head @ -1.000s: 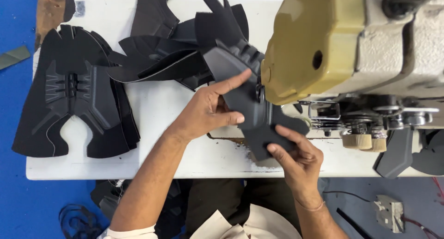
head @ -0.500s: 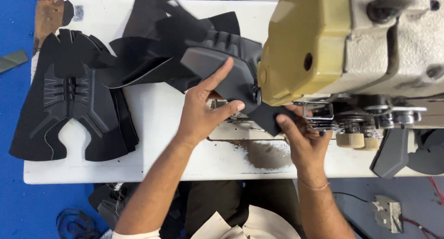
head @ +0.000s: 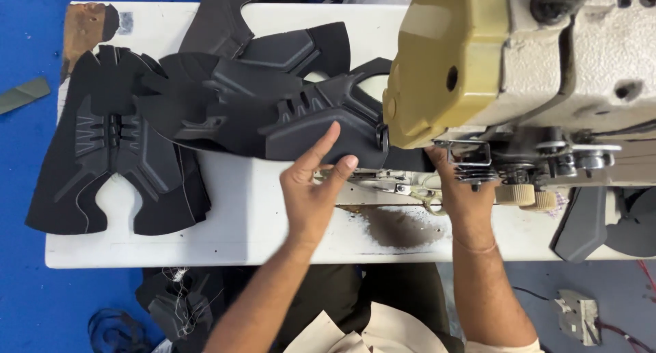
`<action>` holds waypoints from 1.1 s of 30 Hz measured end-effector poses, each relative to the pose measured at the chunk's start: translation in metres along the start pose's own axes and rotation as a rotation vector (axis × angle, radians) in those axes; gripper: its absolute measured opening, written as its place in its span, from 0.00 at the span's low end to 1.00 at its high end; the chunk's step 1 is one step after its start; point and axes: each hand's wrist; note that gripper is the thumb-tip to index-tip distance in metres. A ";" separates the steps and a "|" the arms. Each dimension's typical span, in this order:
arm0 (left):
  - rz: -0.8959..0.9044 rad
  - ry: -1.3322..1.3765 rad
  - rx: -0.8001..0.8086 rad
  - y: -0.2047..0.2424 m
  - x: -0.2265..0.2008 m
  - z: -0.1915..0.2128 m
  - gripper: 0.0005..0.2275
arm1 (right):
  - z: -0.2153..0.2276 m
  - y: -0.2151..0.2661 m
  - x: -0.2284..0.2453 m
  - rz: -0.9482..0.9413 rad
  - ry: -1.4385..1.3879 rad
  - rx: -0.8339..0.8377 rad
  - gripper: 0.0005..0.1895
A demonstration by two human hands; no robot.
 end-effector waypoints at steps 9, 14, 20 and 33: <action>-0.019 0.038 -0.225 0.030 0.009 -0.035 0.24 | 0.014 0.002 -0.075 0.038 0.118 0.001 0.06; -0.254 -0.208 -0.079 0.063 0.030 -0.016 0.24 | 0.044 0.028 -0.043 -0.032 0.317 0.079 0.11; 0.051 0.386 -0.404 0.102 0.093 0.002 0.22 | 0.069 0.047 -0.047 0.539 0.798 0.406 0.20; -0.052 0.236 -0.419 0.058 0.110 0.048 0.39 | 0.110 0.042 -0.121 0.098 1.063 0.912 0.17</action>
Point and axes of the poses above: each hand's wrist, its own y-axis away from the middle knuckle, its own z-axis out of the back of the hand, x = y × z, and after that the axes turned 7 degrees about y, right-handed
